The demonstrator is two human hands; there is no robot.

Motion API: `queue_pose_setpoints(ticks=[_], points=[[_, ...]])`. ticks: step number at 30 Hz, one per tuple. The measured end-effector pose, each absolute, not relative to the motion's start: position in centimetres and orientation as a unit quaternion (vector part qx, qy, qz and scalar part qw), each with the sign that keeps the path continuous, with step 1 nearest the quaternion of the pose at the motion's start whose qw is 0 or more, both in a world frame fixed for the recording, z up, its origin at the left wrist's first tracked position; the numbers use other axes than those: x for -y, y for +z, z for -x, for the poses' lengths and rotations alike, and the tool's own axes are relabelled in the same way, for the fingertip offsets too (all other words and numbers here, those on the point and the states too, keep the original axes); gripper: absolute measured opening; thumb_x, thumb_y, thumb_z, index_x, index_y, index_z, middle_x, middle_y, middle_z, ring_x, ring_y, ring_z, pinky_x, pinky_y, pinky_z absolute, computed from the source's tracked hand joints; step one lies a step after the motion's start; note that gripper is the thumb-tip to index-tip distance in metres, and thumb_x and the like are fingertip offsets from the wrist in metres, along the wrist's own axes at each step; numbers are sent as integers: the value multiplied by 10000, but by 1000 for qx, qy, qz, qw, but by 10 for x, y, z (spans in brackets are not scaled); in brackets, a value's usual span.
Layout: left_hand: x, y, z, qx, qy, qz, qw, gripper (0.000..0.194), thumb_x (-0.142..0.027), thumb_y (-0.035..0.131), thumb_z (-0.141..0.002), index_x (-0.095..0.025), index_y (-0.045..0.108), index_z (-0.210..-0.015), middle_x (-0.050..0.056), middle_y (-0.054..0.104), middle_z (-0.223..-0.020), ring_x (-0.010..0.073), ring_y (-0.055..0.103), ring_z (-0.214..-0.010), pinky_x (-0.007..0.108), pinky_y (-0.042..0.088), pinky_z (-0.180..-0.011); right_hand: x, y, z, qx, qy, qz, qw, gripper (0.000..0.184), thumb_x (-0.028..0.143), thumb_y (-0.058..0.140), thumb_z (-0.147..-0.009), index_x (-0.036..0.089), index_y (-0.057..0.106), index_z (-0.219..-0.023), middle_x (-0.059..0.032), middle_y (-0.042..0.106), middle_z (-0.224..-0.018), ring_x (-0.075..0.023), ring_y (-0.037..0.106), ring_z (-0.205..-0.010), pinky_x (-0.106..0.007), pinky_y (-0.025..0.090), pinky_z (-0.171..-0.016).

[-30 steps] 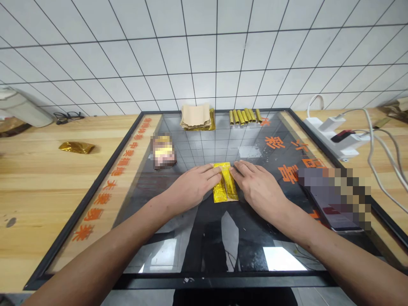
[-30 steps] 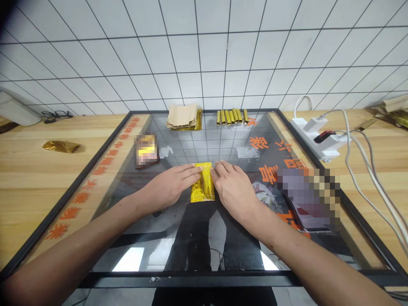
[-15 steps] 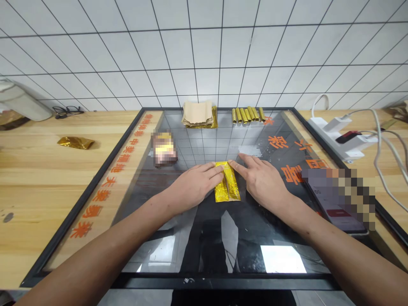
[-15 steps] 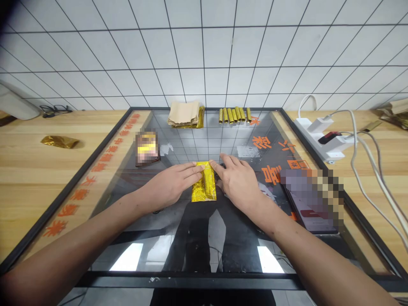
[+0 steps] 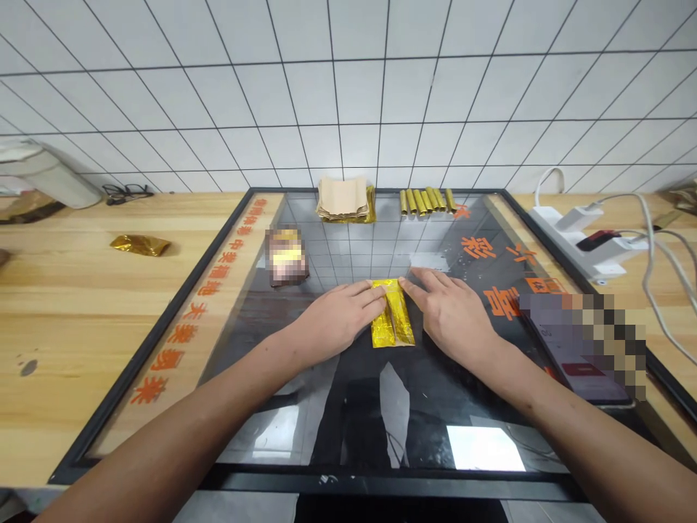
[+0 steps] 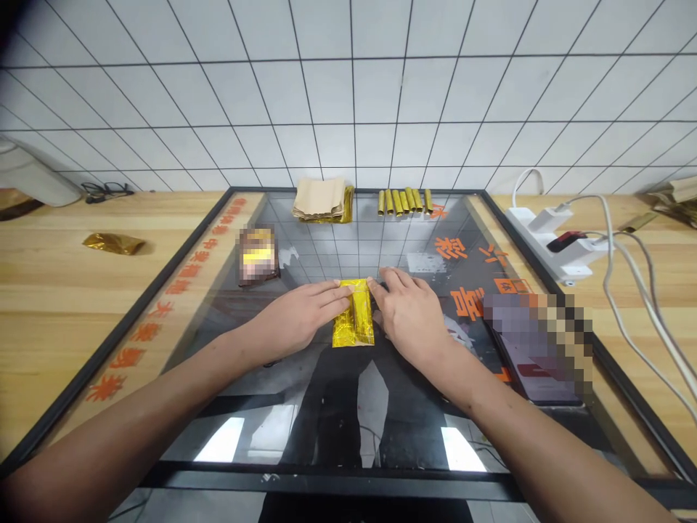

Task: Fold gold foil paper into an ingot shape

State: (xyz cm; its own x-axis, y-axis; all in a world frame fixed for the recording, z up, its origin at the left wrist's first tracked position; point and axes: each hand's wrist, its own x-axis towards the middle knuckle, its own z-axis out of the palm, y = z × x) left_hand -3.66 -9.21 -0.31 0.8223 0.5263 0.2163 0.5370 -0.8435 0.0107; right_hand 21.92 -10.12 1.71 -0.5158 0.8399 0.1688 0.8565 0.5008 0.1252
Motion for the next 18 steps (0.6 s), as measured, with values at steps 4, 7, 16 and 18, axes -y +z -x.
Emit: queue_pose_setpoints(ticks=[4, 7, 16, 18], points=[[92, -1, 35, 281, -112, 953, 12, 369, -120, 424, -1099, -119, 635, -1403, 169, 644, -1540, 287, 571, -1486, 478, 519, -1206, 99, 8, -217, 890, -54, 433, 130, 592, -17, 431, -955, 94, 642, -1497, -183, 611, -1593, -316, 630, -1408, -481, 548, -1134], [91, 0, 34, 271, -117, 955, -1, 362, -130, 435, -1100, -110, 624, -1408, 188, 654, -1512, 288, 549, -1508, 479, 516, -1220, 96, -2, -213, 909, 16, 380, 173, 684, -43, 411, -936, 90, 547, -1593, -173, 598, -1610, -273, 594, -1466, -473, 506, -1208], [85, -1, 48, 321, -247, 902, -149, 524, -22, 438, -988, -203, 631, -1441, 80, 727, -1456, 208, 692, -1359, 415, 576, -1170, 91, -13, -217, 910, 68, 365, 185, 683, -36, 413, -926, 84, 574, -1579, -175, 595, -1600, -251, 579, -1486, -473, 466, -1263], [81, -1, 55, 366, -286, 868, -175, 505, -43, 442, -989, -205, 656, -1417, 70, 757, -1402, 200, 728, -1297, 401, 603, -1124, 91, -13, -217, 915, 61, 358, 176, 625, -5, 423, -957, 105, 623, -1538, -160, 582, -1613, -254, 557, -1504, -478, 458, -1269]])
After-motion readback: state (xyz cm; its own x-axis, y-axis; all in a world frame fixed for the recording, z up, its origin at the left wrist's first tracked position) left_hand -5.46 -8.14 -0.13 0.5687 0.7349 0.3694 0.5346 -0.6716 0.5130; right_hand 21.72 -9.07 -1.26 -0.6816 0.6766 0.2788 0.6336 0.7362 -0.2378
